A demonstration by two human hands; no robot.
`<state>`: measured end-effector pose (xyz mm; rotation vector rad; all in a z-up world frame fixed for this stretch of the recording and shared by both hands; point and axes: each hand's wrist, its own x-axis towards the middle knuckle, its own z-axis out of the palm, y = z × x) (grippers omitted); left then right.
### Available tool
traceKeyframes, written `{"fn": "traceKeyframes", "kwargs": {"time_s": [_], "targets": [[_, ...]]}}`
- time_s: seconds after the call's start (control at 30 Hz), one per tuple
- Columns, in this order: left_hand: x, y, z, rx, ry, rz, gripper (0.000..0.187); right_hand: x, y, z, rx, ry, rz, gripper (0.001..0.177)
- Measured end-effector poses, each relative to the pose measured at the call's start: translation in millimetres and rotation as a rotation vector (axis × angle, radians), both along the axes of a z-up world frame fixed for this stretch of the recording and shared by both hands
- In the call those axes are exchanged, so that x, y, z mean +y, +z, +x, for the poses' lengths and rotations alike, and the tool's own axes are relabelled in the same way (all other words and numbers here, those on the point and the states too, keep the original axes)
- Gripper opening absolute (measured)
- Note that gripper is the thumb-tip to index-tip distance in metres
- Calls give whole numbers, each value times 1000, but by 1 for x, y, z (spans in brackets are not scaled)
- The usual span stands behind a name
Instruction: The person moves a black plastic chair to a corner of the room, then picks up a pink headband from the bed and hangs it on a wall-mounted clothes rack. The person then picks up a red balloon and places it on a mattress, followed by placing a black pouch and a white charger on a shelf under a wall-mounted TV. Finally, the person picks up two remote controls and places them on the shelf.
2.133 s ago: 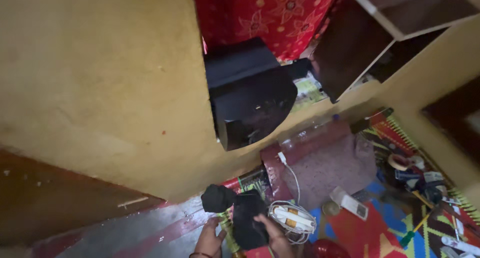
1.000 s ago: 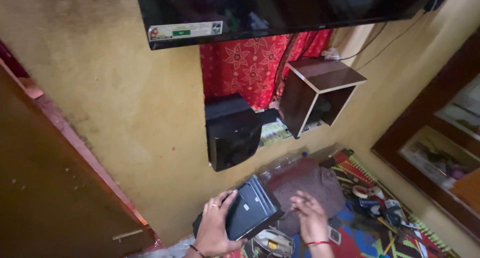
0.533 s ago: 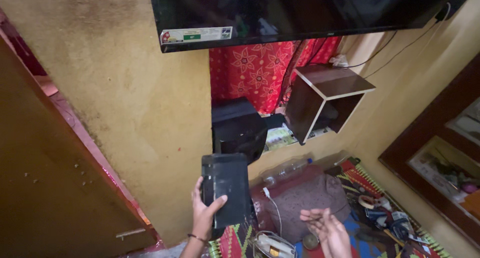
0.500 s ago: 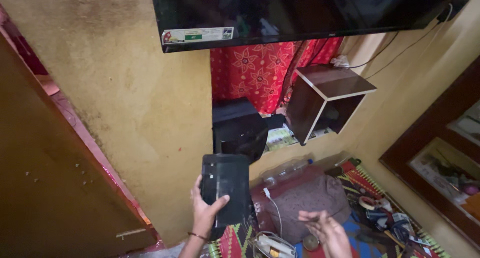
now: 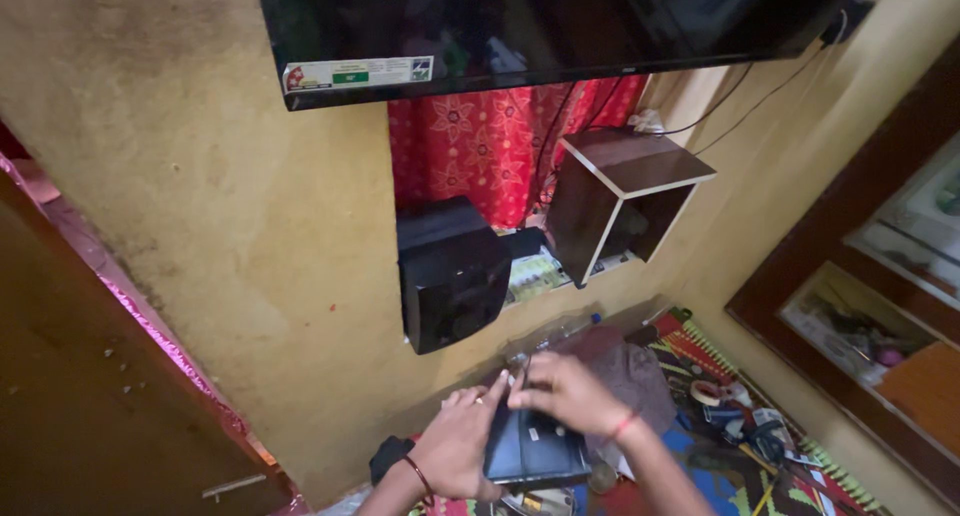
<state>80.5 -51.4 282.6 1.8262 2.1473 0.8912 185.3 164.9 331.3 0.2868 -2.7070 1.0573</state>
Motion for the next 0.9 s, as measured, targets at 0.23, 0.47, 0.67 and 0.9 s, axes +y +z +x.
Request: {"fn": "traceKeyframes", "kwargs": {"time_s": [0.23,0.47,0.67,0.9], "targets": [[-3,-5,-9,-65,-146,115,132,43,-29,-21,-329,36,-321,15],[1,-17,-12,104,-270,163,102,9,-23,-4,-150,-260,2,25],[3,-23,-10,67,-197,174,97,-25,-11,15,341,-525,345,38],[9,-17,-1,171,-161,178,95,-51,-35,31,12,-894,337,28]]}}
